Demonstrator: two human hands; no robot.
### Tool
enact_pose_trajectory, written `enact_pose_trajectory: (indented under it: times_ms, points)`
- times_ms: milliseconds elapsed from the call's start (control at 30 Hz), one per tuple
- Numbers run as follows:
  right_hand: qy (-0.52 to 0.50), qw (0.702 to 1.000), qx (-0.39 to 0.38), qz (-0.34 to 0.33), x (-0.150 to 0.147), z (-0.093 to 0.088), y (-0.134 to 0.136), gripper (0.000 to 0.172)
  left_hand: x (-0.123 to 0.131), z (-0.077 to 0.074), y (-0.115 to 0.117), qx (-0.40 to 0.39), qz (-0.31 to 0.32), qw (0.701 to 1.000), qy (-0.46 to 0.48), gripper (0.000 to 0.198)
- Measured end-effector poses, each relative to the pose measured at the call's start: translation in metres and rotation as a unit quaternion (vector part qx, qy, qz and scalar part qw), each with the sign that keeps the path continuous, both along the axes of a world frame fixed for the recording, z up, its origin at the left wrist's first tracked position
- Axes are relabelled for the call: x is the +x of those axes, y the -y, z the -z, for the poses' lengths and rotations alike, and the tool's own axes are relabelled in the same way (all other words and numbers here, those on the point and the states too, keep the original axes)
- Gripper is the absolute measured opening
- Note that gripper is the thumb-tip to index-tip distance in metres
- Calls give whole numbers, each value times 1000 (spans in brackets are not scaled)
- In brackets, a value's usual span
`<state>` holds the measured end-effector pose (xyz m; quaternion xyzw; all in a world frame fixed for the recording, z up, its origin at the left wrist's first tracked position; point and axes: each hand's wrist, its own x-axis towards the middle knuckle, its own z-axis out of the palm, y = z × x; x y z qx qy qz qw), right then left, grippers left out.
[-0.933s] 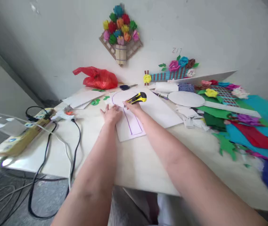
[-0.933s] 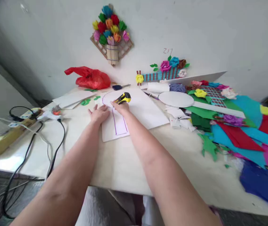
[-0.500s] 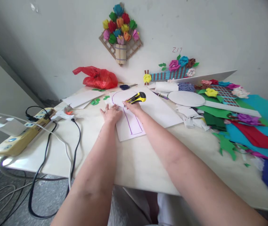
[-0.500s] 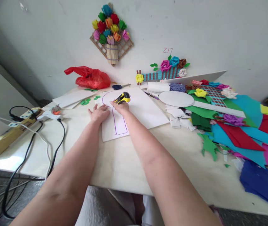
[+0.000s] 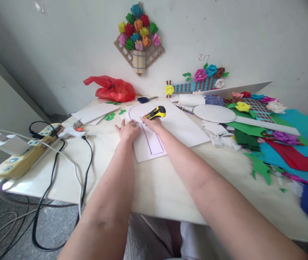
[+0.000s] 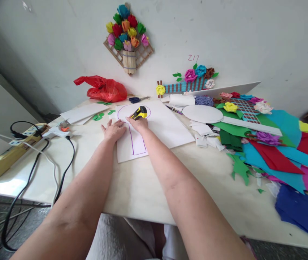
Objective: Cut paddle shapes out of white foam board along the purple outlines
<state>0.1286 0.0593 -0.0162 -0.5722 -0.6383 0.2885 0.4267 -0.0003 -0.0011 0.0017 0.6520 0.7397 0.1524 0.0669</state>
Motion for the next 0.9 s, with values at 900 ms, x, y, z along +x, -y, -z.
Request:
enact_pose_trajectory:
  times_ms: [900]
  points:
    - [78,994,-50,-49,-1,-40,8,30,1,-1,5,5,3,1000,13,52]
